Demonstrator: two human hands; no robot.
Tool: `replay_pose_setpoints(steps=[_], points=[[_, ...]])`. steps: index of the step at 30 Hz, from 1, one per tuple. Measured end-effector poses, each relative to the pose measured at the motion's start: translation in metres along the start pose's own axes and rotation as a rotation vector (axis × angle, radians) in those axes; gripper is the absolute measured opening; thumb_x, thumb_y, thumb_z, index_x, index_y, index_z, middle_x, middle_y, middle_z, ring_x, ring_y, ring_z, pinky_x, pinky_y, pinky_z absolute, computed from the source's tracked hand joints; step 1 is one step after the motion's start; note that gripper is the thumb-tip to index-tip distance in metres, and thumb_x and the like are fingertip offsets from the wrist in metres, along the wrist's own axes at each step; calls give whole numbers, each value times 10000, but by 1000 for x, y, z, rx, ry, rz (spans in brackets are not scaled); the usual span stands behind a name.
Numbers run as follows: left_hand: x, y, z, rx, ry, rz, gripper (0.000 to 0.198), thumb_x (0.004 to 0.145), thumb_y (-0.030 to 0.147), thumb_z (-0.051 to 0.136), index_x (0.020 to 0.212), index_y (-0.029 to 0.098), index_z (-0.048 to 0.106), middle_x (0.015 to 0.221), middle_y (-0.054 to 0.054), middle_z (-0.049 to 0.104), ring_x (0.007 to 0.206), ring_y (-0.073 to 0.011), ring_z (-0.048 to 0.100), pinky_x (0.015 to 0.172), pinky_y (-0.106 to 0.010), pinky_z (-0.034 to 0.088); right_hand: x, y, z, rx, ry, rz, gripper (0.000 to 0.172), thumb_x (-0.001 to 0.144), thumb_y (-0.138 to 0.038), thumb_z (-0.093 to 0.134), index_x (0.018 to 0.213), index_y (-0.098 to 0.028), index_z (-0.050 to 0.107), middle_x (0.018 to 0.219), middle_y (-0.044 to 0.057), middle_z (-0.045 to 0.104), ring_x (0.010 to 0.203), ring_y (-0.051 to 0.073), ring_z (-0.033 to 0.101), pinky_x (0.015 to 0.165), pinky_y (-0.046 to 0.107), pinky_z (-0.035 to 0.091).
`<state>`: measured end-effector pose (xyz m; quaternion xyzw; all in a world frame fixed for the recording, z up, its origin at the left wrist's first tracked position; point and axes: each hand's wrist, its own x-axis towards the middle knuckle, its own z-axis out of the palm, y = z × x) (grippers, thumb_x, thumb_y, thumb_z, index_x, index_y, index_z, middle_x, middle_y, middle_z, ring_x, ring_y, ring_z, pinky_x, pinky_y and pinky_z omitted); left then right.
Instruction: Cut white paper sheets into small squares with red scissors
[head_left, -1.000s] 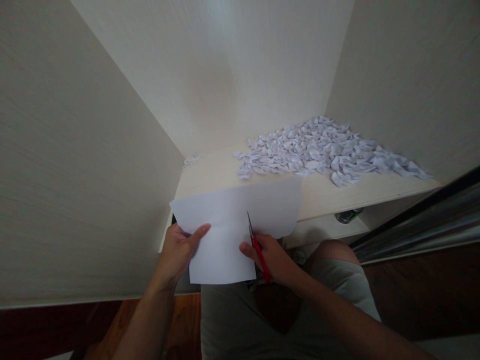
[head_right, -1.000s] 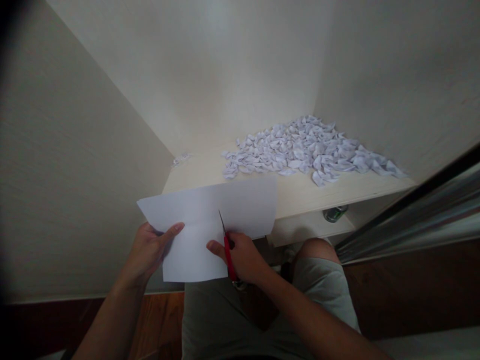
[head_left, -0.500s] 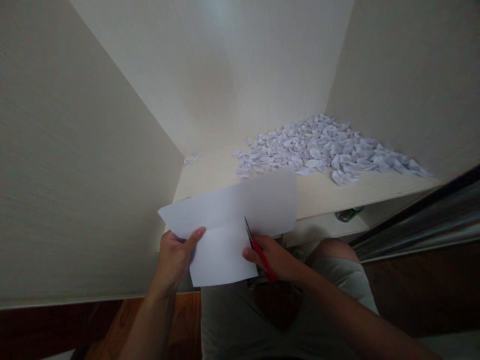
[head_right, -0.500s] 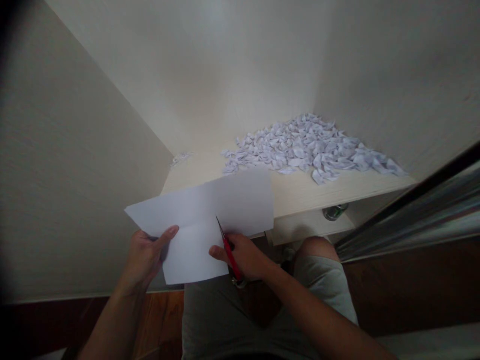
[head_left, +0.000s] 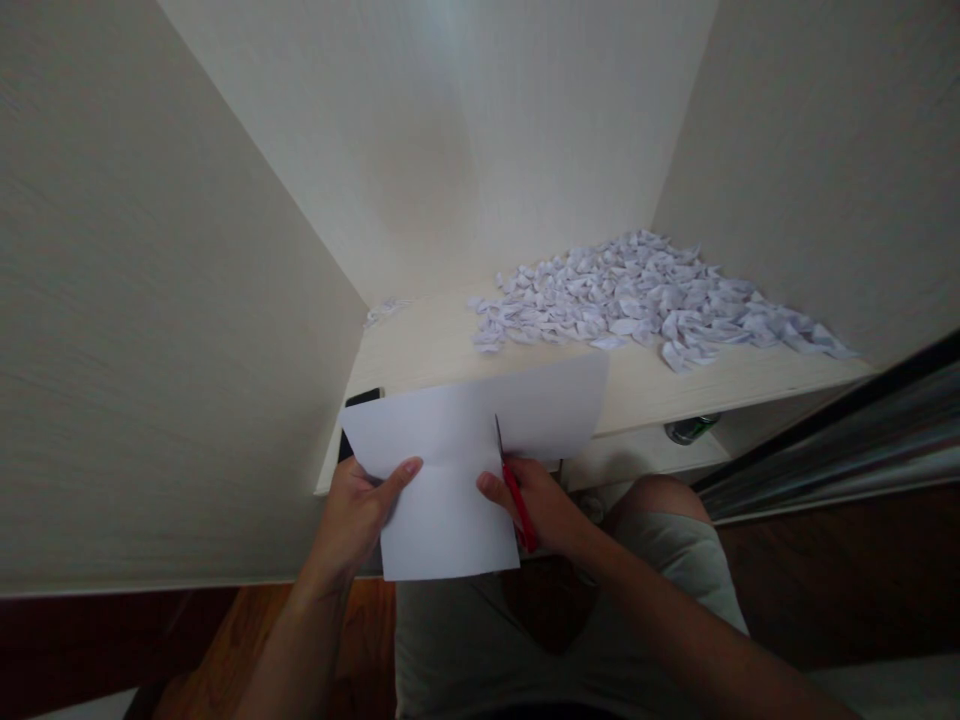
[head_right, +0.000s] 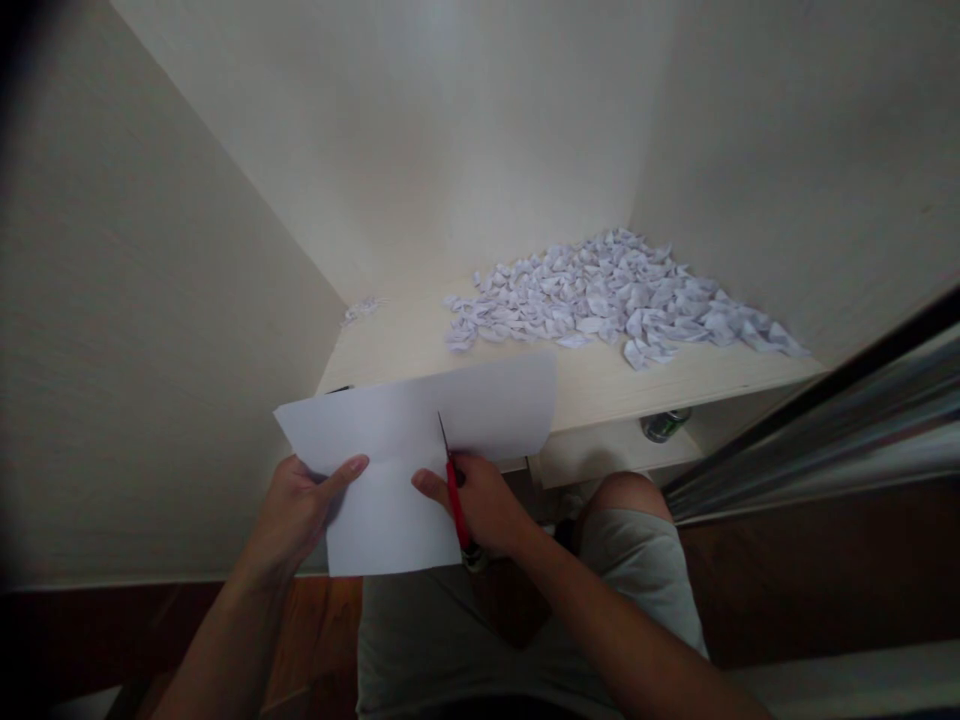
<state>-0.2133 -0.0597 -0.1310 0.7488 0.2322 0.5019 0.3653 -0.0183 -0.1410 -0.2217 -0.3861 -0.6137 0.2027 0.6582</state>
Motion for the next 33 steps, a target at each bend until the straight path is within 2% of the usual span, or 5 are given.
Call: replay_pose_setpoints(steps=[5, 12, 22, 28, 33], points=[[1, 1, 3, -7, 1, -17, 579, 639, 412, 902, 1090, 96, 724, 1074, -167, 762, 895, -279, 747, 818, -378, 599, 1, -5, 1, -78, 83, 9, 571, 910, -669, 549, 876, -117, 691, 836, 110, 698, 735, 204, 615, 654, 294, 463], [7, 0, 8, 6, -32, 50, 580, 703, 402, 866, 1163, 91, 698, 1170, -180, 733, 975, -274, 734, 897, -393, 582, 2, -7, 3, -169, 209, 60, 576, 874, -684, 576, 724, -137, 673, 715, 70, 663, 651, 172, 568, 601, 275, 414], [3, 8, 20, 60, 32, 47, 664, 565, 322, 941, 1128, 98, 669, 1054, -155, 766, 883, -287, 753, 793, -396, 625, 2, -8, -1, -248, 285, 82, 635, 848, -748, 562, 700, -141, 673, 665, 62, 653, 618, 163, 554, 559, 271, 359], [7, 2, 17, 101, 43, 75, 651, 565, 332, 943, 1109, 97, 672, 1070, -160, 760, 904, -288, 750, 814, -399, 622, 3, -7, 0, -274, 292, 77, 646, 866, -745, 535, 686, -144, 688, 646, 54, 631, 618, 164, 543, 554, 274, 339], [11, 0, 17, 103, 16, 82, 611, 581, 329, 931, 1089, 84, 694, 1084, -173, 753, 922, -282, 746, 835, -396, 612, 6, -4, -1, -293, 349, 77, 598, 883, -670, 569, 593, -151, 632, 561, 19, 534, 563, 134, 456, 537, 275, 299]])
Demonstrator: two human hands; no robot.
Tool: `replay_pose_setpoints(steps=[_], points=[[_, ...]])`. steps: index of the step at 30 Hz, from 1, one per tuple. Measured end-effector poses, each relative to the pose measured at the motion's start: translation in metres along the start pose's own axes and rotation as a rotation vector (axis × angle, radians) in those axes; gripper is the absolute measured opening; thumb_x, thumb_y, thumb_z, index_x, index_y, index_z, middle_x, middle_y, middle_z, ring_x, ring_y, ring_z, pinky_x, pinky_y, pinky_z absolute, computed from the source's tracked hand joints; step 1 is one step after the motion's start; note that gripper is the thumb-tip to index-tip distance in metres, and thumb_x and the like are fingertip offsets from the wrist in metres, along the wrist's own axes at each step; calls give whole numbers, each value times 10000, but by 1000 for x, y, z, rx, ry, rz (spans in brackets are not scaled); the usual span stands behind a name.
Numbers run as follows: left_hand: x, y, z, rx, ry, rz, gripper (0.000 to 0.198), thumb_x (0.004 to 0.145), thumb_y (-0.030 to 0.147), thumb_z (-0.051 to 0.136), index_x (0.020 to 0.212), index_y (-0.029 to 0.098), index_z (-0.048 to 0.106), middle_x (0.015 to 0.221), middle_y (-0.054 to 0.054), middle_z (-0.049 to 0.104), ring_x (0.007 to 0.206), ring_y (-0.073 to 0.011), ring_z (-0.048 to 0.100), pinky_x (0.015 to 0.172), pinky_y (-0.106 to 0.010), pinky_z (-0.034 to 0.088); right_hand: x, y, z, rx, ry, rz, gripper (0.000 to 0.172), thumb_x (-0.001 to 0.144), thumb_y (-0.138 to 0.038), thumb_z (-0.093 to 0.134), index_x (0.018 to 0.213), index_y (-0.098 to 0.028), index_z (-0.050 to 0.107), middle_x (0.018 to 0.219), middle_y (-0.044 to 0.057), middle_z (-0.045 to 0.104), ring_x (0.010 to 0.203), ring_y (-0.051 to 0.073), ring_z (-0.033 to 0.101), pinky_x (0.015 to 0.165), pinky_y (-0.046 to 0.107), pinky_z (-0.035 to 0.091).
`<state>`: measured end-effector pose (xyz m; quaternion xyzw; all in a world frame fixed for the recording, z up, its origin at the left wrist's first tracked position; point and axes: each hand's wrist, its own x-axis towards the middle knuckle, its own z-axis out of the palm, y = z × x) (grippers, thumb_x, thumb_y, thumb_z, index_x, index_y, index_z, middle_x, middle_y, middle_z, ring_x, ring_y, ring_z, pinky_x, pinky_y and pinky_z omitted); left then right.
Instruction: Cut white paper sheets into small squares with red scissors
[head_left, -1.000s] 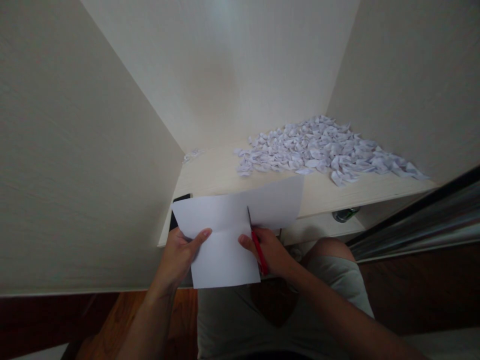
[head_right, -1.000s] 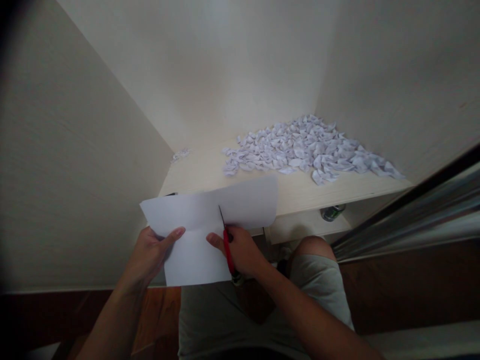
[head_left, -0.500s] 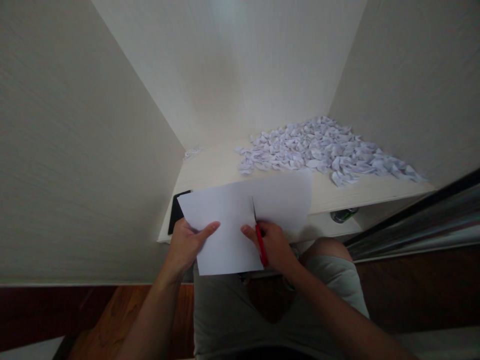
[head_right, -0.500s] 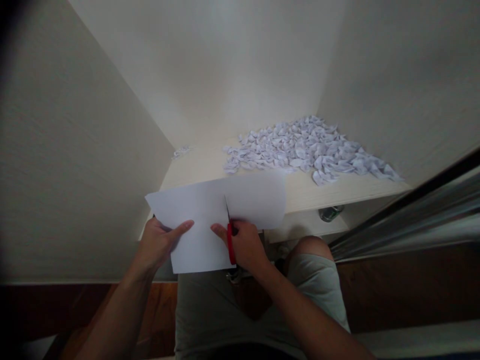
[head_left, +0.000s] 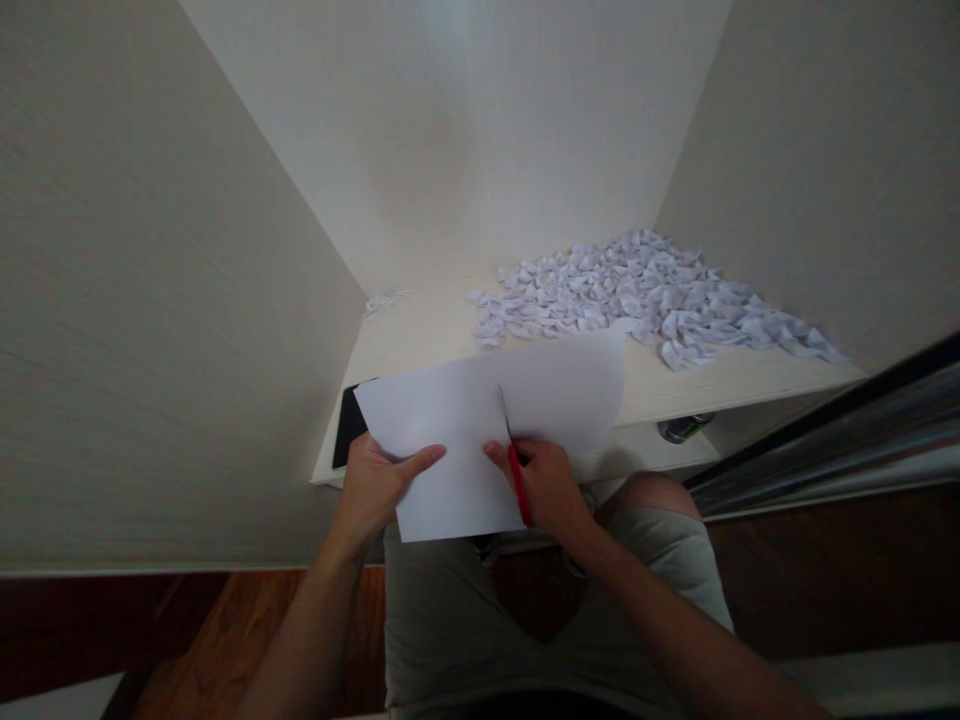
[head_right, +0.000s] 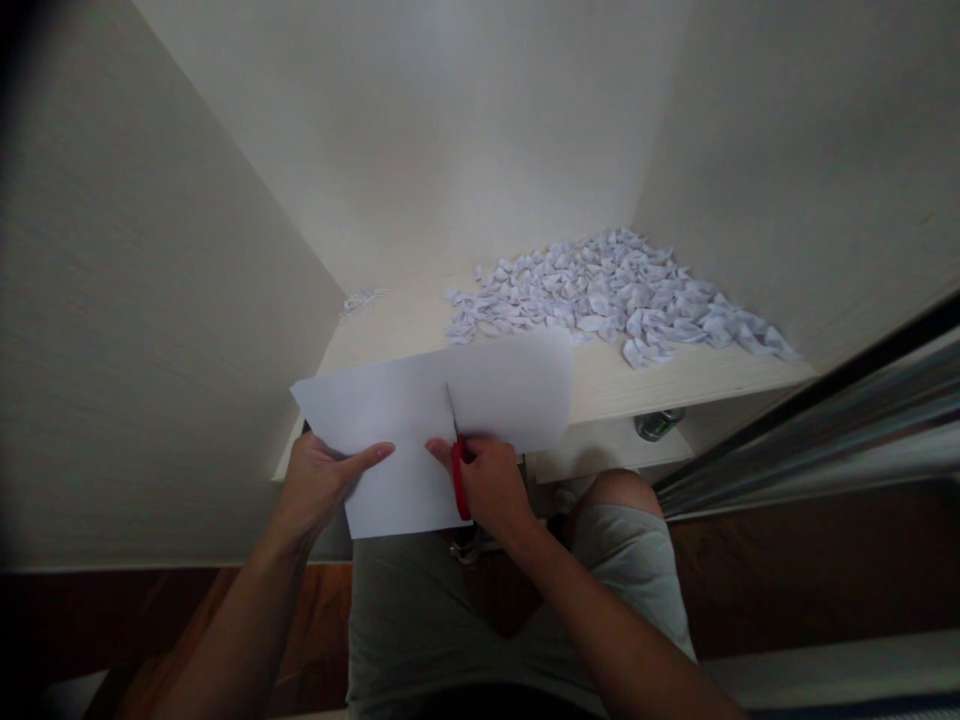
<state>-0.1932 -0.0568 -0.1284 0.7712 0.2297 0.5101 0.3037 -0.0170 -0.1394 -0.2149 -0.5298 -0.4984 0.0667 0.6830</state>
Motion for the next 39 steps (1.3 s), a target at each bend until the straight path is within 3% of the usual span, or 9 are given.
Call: replay_pose_setpoints(steps=[3, 8, 16, 19, 24, 30, 35, 39], points=[[4, -1, 2, -27, -4, -13, 664, 572, 330, 933, 1133, 76, 685, 1088, -182, 750, 906, -285, 746, 830, -410, 610, 4, 1, 0, -12, -16, 4, 581, 886, -646, 585, 587, -150, 630, 549, 18, 531, 551, 132, 457, 538, 277, 301], [10, -3, 2, -76, -29, -34, 694, 566, 322, 934, 1158, 68, 677, 1119, -195, 740, 930, -292, 742, 871, -441, 600, 7, -2, -3, 25, -83, 45, 566, 873, -660, 600, 705, -129, 700, 665, 68, 662, 617, 162, 557, 554, 271, 350], [16, -2, 1, -113, -75, -38, 604, 575, 286, 934, 1096, 83, 704, 1067, -162, 760, 883, -270, 746, 827, -399, 610, 9, -4, -4, 59, -97, 21, 562, 869, -674, 589, 844, -133, 738, 824, 109, 744, 750, 224, 664, 620, 290, 419], [17, 3, 1, -115, -80, -48, 592, 566, 286, 937, 1074, 83, 711, 1059, -160, 763, 869, -265, 747, 815, -390, 612, 11, -4, -3, 59, -91, 6, 561, 861, -683, 590, 815, -142, 732, 789, 96, 731, 714, 207, 647, 614, 286, 414], [17, 3, 1, -116, -83, -38, 599, 565, 287, 934, 1082, 81, 712, 1048, -154, 766, 862, -261, 747, 810, -390, 609, 12, -3, -1, 51, -37, 34, 581, 846, -682, 572, 607, -158, 645, 582, 42, 593, 547, 145, 505, 527, 272, 335], [18, 0, 2, -105, -61, -53, 610, 554, 290, 939, 1079, 76, 713, 1050, -156, 766, 867, -262, 748, 808, -381, 609, 13, -4, -2, 3, -12, 50, 565, 829, -659, 580, 565, -162, 625, 540, 24, 522, 538, 137, 454, 519, 272, 292], [19, 0, 1, -98, -43, -40, 613, 541, 296, 945, 1063, 74, 712, 1050, -157, 767, 871, -265, 748, 805, -378, 612, 15, 0, -2, 35, -45, 15, 493, 812, -611, 637, 671, -145, 706, 619, 44, 615, 593, 153, 517, 556, 271, 348], [18, -1, 1, -124, -65, -54, 609, 551, 295, 940, 1072, 75, 715, 1048, -160, 767, 862, -267, 750, 805, -386, 613, 14, 5, 0, 96, -95, 68, 562, 808, -677, 630, 756, -128, 737, 678, 73, 670, 593, 167, 550, 523, 270, 360]])
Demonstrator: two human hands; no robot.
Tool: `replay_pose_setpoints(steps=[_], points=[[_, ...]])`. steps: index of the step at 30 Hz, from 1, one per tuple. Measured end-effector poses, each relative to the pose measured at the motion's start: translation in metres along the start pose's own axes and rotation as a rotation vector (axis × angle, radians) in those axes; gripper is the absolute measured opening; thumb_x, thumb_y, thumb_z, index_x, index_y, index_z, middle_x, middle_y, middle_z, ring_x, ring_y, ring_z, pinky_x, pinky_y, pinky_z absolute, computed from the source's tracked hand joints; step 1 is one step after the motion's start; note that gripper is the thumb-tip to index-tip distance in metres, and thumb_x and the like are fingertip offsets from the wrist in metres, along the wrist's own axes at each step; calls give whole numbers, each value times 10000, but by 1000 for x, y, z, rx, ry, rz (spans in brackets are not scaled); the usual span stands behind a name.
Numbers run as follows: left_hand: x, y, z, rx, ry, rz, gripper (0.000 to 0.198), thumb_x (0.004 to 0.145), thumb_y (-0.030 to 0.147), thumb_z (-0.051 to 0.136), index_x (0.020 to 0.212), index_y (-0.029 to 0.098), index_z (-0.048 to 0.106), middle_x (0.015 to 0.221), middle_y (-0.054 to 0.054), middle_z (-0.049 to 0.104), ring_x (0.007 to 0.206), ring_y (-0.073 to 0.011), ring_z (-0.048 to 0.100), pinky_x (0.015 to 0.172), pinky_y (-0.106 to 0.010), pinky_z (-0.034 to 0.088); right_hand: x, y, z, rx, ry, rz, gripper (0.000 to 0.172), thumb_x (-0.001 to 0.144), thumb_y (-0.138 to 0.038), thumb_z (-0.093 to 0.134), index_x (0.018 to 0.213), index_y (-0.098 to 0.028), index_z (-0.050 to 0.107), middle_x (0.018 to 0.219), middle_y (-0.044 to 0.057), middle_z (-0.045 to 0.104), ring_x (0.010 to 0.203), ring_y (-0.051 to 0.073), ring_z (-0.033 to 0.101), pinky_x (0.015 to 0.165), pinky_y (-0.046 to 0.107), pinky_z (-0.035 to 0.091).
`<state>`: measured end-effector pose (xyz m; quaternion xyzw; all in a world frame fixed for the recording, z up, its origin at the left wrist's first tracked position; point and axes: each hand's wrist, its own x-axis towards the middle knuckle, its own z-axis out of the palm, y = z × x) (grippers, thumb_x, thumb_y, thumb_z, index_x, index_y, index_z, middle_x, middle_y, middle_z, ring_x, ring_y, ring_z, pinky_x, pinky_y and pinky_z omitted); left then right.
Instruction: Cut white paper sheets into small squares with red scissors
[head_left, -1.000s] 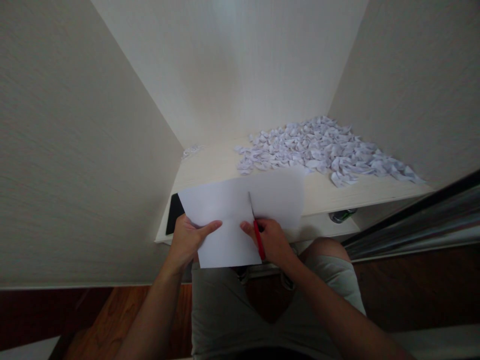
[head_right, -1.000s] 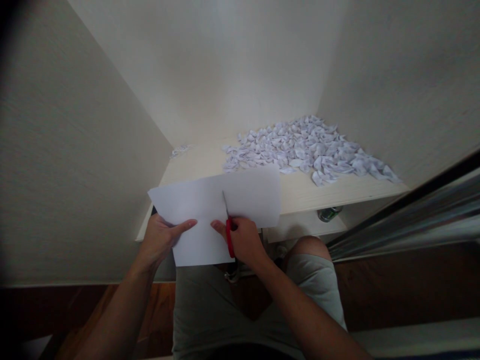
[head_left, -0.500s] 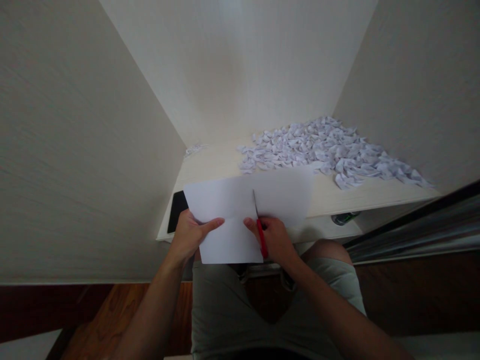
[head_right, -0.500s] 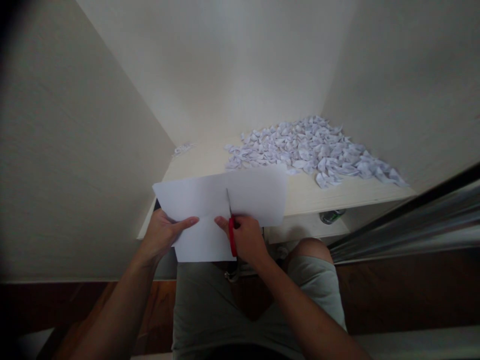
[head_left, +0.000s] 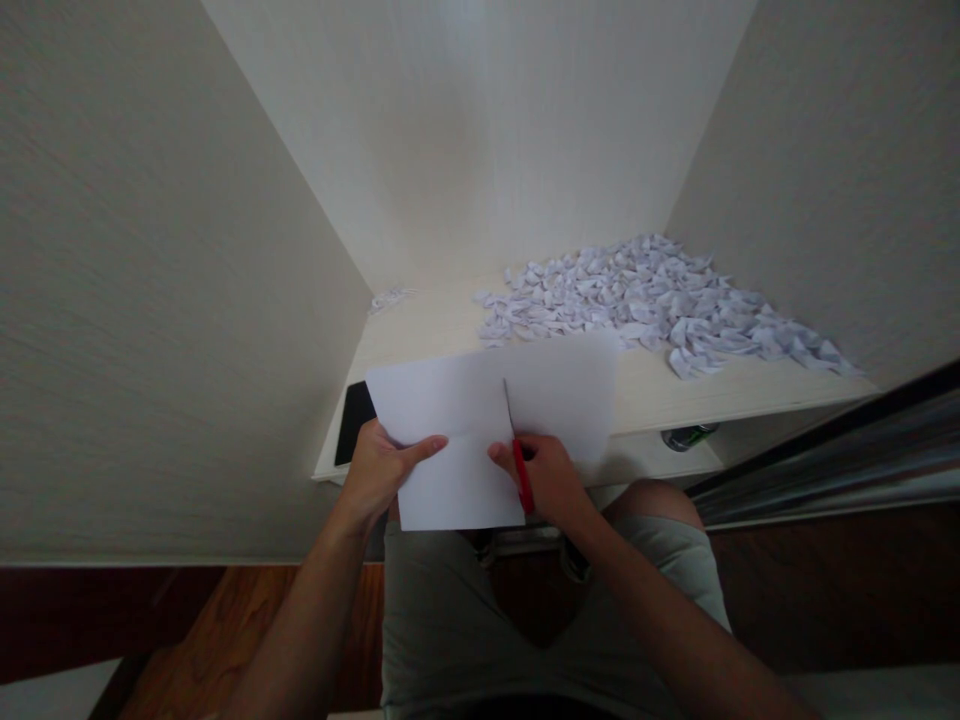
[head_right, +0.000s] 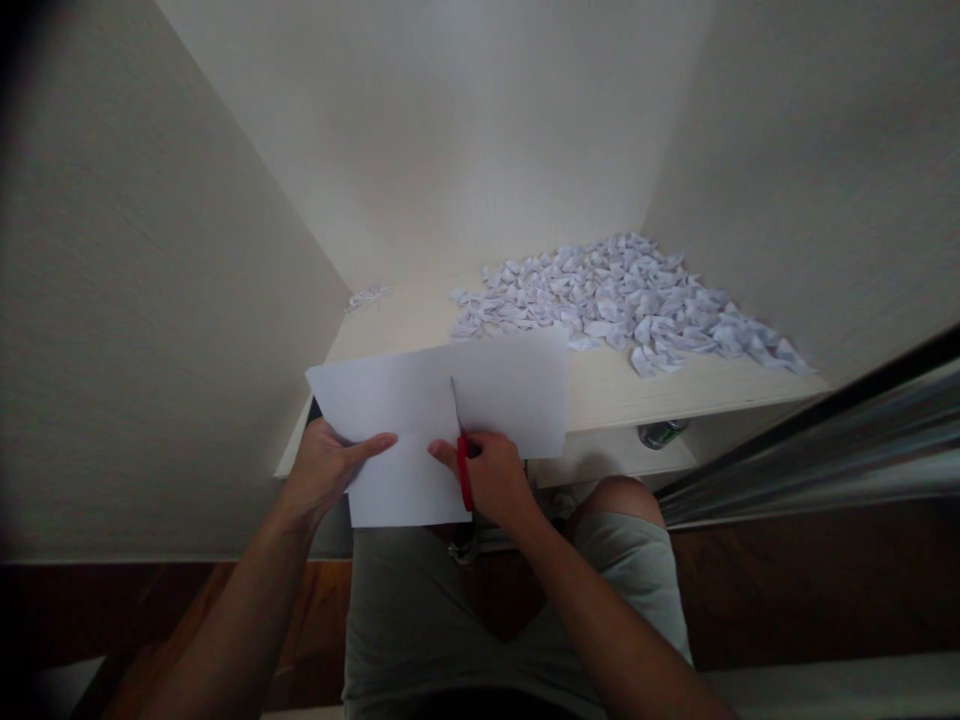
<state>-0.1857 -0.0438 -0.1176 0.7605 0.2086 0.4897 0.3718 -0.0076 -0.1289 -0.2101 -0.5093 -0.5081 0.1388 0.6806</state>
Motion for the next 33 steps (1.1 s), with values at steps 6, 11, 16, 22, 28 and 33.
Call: replay_pose_setpoints(steps=[6, 11, 16, 22, 28, 33], points=[[-3, -4, 1, -6, -42, -8, 549, 576, 274, 935, 1049, 88, 728, 1049, -150, 770, 862, -262, 755, 818, -383, 619, 1, -4, -4, 155, -92, -55, 684, 832, -772, 553, 896, -116, 738, 860, 131, 735, 728, 219, 649, 598, 290, 469], [-8, -5, 2, -29, -60, -29, 551, 568, 270, 937, 1042, 83, 728, 1035, -157, 772, 857, -277, 759, 819, -404, 625, 0, -16, -9, 175, -154, -55, 741, 834, -818, 509, 931, -118, 731, 865, 141, 740, 747, 233, 673, 630, 303, 498], [-11, -2, 4, -26, -29, -24, 581, 563, 274, 940, 1061, 81, 711, 1030, -157, 773, 848, -269, 759, 811, -396, 626, 1, -20, -8, 104, -85, -67, 734, 853, -815, 478, 817, -123, 721, 748, 118, 711, 664, 205, 647, 598, 284, 472], [-10, -1, 1, -18, -38, -23, 571, 578, 274, 933, 1073, 93, 712, 1045, -159, 769, 870, -274, 756, 847, -421, 616, 1, -21, -8, 0, 6, -78, 649, 836, -755, 576, 778, -129, 738, 740, 114, 724, 652, 199, 644, 545, 264, 428], [-10, 6, 4, 1, -38, -38, 548, 571, 286, 927, 1044, 94, 725, 1033, -163, 770, 858, -294, 757, 827, -439, 620, 0, -24, -9, -23, 30, -61, 589, 837, -698, 618, 751, -130, 749, 702, 99, 720, 614, 183, 625, 537, 261, 412], [-9, 4, 4, 5, -29, -50, 577, 551, 290, 941, 1045, 91, 720, 1024, -160, 773, 846, -280, 758, 817, -419, 620, 1, -24, -9, -83, 58, -67, 547, 815, -664, 669, 686, -136, 735, 649, 88, 696, 600, 172, 600, 533, 263, 386]])
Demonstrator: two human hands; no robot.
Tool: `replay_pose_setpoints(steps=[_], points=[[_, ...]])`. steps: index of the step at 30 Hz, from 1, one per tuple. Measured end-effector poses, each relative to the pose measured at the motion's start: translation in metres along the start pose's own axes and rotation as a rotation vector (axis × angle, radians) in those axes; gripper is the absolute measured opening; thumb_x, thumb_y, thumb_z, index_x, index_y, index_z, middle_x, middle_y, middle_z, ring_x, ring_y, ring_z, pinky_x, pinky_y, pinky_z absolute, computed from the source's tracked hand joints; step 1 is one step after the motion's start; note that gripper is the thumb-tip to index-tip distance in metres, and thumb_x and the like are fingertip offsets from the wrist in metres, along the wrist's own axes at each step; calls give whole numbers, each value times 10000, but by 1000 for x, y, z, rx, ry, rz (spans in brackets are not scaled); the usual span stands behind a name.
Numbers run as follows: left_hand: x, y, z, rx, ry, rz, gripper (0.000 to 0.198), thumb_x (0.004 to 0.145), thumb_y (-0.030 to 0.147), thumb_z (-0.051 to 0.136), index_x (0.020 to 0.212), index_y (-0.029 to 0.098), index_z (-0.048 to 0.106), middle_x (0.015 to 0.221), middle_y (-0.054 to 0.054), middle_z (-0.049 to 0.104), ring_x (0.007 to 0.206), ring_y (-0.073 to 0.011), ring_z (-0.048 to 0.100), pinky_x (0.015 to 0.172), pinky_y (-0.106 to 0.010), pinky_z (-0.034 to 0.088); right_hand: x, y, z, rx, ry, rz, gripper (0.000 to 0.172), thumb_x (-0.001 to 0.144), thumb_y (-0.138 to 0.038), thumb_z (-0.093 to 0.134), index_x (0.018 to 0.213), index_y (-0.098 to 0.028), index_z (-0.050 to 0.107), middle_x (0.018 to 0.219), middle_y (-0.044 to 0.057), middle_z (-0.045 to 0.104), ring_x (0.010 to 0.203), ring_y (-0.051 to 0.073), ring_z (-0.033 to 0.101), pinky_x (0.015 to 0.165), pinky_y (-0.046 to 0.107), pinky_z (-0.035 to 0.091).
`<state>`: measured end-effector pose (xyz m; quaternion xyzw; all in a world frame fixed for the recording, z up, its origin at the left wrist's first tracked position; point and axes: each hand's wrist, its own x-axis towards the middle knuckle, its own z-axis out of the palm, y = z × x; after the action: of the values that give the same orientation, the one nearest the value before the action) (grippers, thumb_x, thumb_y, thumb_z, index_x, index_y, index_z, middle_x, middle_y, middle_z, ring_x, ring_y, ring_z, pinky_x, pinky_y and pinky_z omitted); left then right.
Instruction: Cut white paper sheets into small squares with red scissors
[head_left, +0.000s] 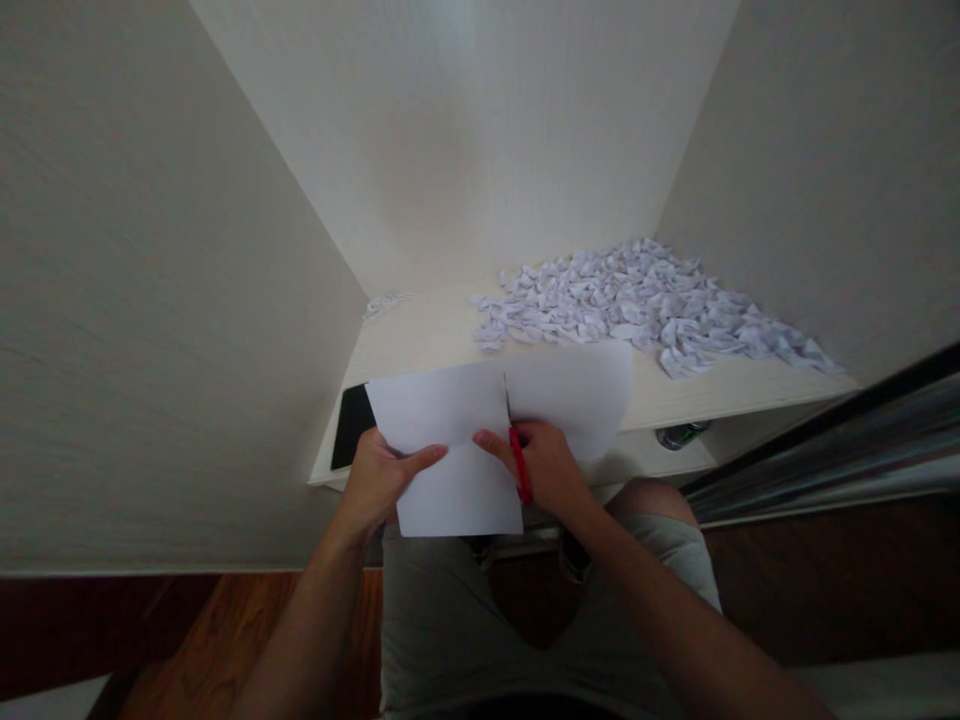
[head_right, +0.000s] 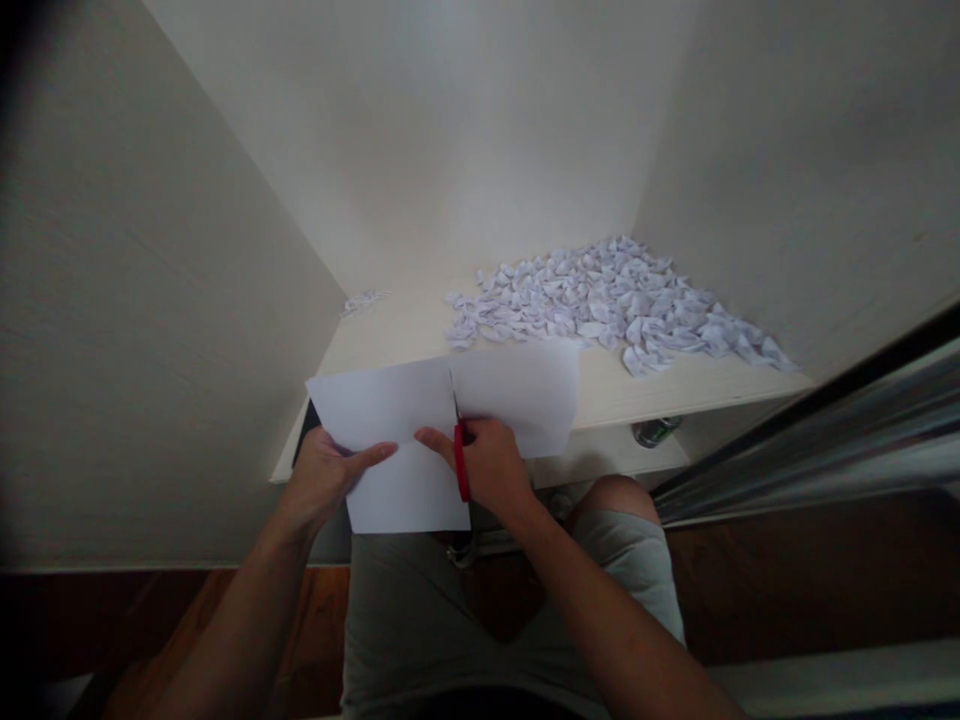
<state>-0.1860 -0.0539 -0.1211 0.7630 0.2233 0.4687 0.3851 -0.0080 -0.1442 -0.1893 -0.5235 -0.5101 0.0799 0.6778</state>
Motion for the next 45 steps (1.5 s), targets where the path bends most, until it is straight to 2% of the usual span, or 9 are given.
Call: replay_pose_setpoints(steps=[9, 13, 16, 22, 28, 38, 45], points=[[4, -7, -3, -2, -20, 37, 559, 585, 277, 924, 1071, 90, 720, 1049, -162, 768, 862, -282, 756, 824, -416, 616, 3, 1, -1, 11, 47, -17, 524, 820, -643, 676, 709, -138, 762, 656, 69, 692, 606, 169, 588, 574, 277, 389], [4, -7, -1, -1, 5, 27, 566, 567, 283, 932, 1051, 84, 716, 1036, -163, 769, 859, -276, 755, 825, -412, 614, 3, 1, -2, -34, 91, -7, 600, 830, -690, 628, 568, -153, 680, 528, 35, 578, 537, 147, 511, 536, 279, 332], [3, -5, 1, -1, 10, 28, 586, 546, 298, 937, 1044, 83, 717, 1035, -165, 768, 862, -285, 754, 827, -423, 615, 3, 3, -1, -25, 88, -3, 607, 819, -700, 628, 548, -157, 653, 507, 22, 537, 521, 137, 477, 515, 273, 311], [3, -2, 3, -30, -6, 35, 562, 550, 290, 937, 1021, 78, 716, 1019, -168, 768, 856, -288, 752, 829, -432, 616, 3, 5, 1, 80, 46, 35, 581, 777, -705, 673, 696, -132, 726, 643, 67, 660, 593, 166, 568, 526, 265, 378], [4, -3, 2, -41, -33, 40, 578, 576, 267, 925, 1081, 86, 710, 1042, -165, 766, 871, -290, 752, 841, -434, 613, 5, 3, -1, 107, 3, -8, 602, 792, -722, 651, 817, -127, 741, 742, 88, 707, 662, 188, 612, 568, 270, 429], [4, -8, 1, -46, 40, 67, 600, 548, 271, 938, 1069, 84, 707, 1024, -157, 768, 864, -283, 749, 840, -429, 608, 2, 0, -5, 140, -96, 3, 626, 835, -750, 581, 745, -144, 709, 609, 67, 637, 580, 183, 591, 538, 271, 423], [2, -4, 0, -43, 33, 64, 583, 551, 271, 942, 1053, 87, 709, 1040, -156, 765, 854, -266, 746, 829, -410, 611, -1, 9, -7, 164, -190, 8, 658, 847, -761, 555, 785, -126, 716, 743, 113, 708, 635, 188, 621, 533, 261, 427]])
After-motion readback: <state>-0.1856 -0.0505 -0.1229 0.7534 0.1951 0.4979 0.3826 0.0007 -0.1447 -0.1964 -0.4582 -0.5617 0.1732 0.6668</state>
